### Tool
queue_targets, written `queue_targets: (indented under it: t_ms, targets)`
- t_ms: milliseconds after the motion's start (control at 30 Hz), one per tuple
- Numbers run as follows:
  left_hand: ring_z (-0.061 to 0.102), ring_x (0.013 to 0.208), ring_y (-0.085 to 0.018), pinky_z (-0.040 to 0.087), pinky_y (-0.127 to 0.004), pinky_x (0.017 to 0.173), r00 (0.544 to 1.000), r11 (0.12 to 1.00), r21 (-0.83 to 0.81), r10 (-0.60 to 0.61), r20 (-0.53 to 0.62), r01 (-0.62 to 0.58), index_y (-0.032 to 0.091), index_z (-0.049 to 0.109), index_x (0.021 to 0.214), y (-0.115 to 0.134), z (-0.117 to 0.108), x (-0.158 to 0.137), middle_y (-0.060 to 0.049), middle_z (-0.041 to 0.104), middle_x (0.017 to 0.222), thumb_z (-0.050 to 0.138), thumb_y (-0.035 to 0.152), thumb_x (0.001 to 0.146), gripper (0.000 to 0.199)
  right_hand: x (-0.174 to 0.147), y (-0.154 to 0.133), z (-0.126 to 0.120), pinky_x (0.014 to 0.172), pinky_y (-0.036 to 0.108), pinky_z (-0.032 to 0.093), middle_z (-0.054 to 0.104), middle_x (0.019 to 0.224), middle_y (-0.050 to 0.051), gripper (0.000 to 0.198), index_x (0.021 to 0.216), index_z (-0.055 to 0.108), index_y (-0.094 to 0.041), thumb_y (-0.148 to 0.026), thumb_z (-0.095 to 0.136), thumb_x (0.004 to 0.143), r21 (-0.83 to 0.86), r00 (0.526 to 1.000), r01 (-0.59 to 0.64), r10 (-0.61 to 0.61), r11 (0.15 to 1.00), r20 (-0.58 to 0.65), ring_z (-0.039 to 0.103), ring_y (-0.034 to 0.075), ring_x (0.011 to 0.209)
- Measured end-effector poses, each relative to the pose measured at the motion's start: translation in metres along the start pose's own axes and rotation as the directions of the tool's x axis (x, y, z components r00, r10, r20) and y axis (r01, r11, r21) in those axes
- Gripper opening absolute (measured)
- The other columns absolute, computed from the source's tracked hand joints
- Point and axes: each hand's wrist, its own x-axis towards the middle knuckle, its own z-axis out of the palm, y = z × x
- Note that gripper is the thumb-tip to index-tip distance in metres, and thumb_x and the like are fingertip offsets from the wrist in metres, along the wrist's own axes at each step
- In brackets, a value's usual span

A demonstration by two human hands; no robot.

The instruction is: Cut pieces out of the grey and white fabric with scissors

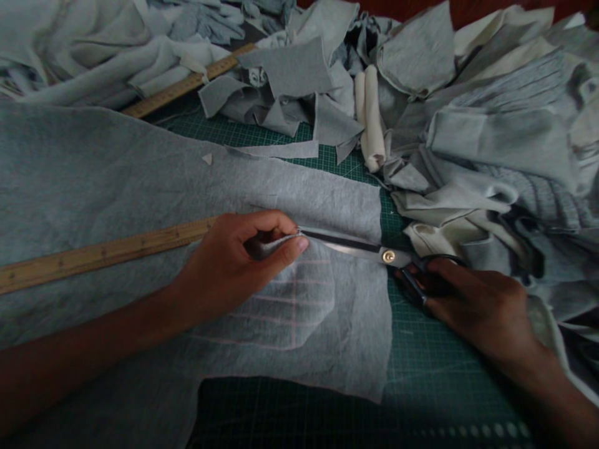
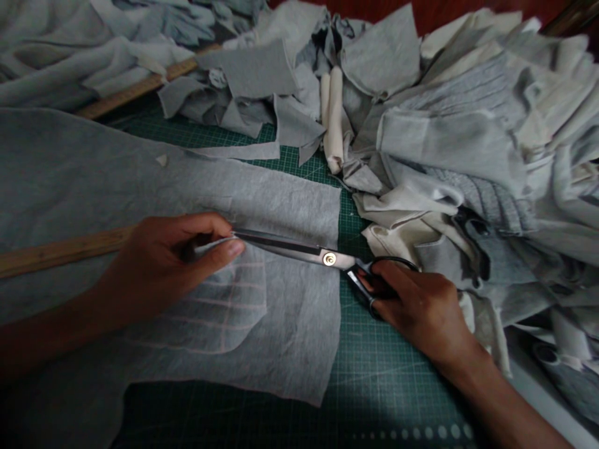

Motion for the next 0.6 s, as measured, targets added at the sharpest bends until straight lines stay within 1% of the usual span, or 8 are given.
queue_targets:
  t_ms: [67,133,200,300,400,500,600]
  targets:
    - [0.052,0.055,-0.010,0.042,-0.022,0.055,1.000,1.000,0.004,0.010,0.007,-0.010,0.021,0.068,0.073,-0.0004,0.0005,-0.0004,0.005,0.060,0.060,0.064,0.030,0.088,0.018,-0.0036,0.0022,0.0021,0.044,0.026,0.031,0.059,0.055,-0.002,0.012,0.087,0.066,-0.022,-0.021,0.054,0.087,-0.016,1.000,-0.010,0.010,1.000,-0.005,0.052,0.014,0.041]
    - [0.052,0.054,-0.010,0.042,-0.023,0.055,1.000,1.000,0.006,0.013,0.006,-0.013,0.021,0.069,0.072,-0.0009,0.0010,-0.0009,0.005,0.061,0.061,0.064,0.030,0.088,0.019,-0.0064,0.0032,0.0042,0.043,0.026,0.031,0.061,0.055,-0.002,0.007,0.087,0.066,-0.022,-0.023,0.060,0.088,-0.038,0.999,-0.052,0.052,0.998,-0.007,0.053,0.014,0.041]
    - [0.052,0.054,-0.010,0.041,-0.023,0.054,1.000,1.000,0.008,0.007,0.004,-0.007,0.021,0.069,0.072,-0.0013,0.0014,-0.0012,0.005,0.061,0.060,0.065,0.031,0.089,0.019,-0.0067,0.0024,0.0052,0.044,0.025,0.033,0.063,0.057,-0.003,0.003,0.085,0.065,-0.022,-0.023,0.062,0.087,-0.038,0.994,-0.104,0.104,0.994,0.011,0.056,0.015,0.042]
    - [0.052,0.054,-0.010,0.041,-0.024,0.055,1.000,1.000,0.013,0.007,0.008,-0.007,0.021,0.070,0.073,-0.0019,0.0015,-0.0012,0.005,0.061,0.061,0.065,0.030,0.089,0.019,-0.0035,-0.0005,0.0040,0.044,0.024,0.038,0.063,0.057,-0.004,0.007,0.080,0.060,-0.023,-0.022,0.065,0.084,0.021,0.991,-0.131,0.130,0.991,0.040,0.059,0.014,0.043]
    - [0.054,0.056,-0.011,0.043,-0.024,0.057,1.000,1.000,0.012,0.018,0.002,-0.018,0.022,0.070,0.074,-0.0024,0.0016,-0.0010,0.005,0.062,0.062,0.065,0.029,0.088,0.017,-0.0003,-0.0022,0.0023,0.041,0.023,0.039,0.060,0.055,-0.006,0.010,0.079,0.057,-0.024,-0.021,0.066,0.080,0.074,0.995,-0.099,0.098,0.992,0.027,0.058,0.013,0.041]
    - [0.055,0.059,-0.011,0.044,-0.024,0.059,1.000,0.999,0.020,0.025,-0.004,-0.025,0.022,0.069,0.073,-0.0035,0.0018,-0.0010,0.005,0.062,0.063,0.065,0.029,0.088,0.017,0.0003,-0.0012,0.0029,0.038,0.022,0.037,0.056,0.051,-0.007,0.007,0.081,0.057,-0.024,-0.020,0.063,0.078,0.041,0.999,-0.041,0.041,0.998,0.002,0.053,0.012,0.036]
    - [0.055,0.059,-0.011,0.043,-0.024,0.060,0.999,0.998,0.044,0.044,0.001,-0.044,0.021,0.068,0.074,-0.0053,0.0018,-0.0015,0.005,0.061,0.064,0.064,0.029,0.088,0.017,0.0002,0.0013,0.0049,0.037,0.022,0.036,0.055,0.050,-0.007,0.003,0.081,0.058,-0.023,-0.022,0.058,0.079,0.025,1.000,0.016,-0.015,1.000,-0.027,0.053,0.012,0.035]
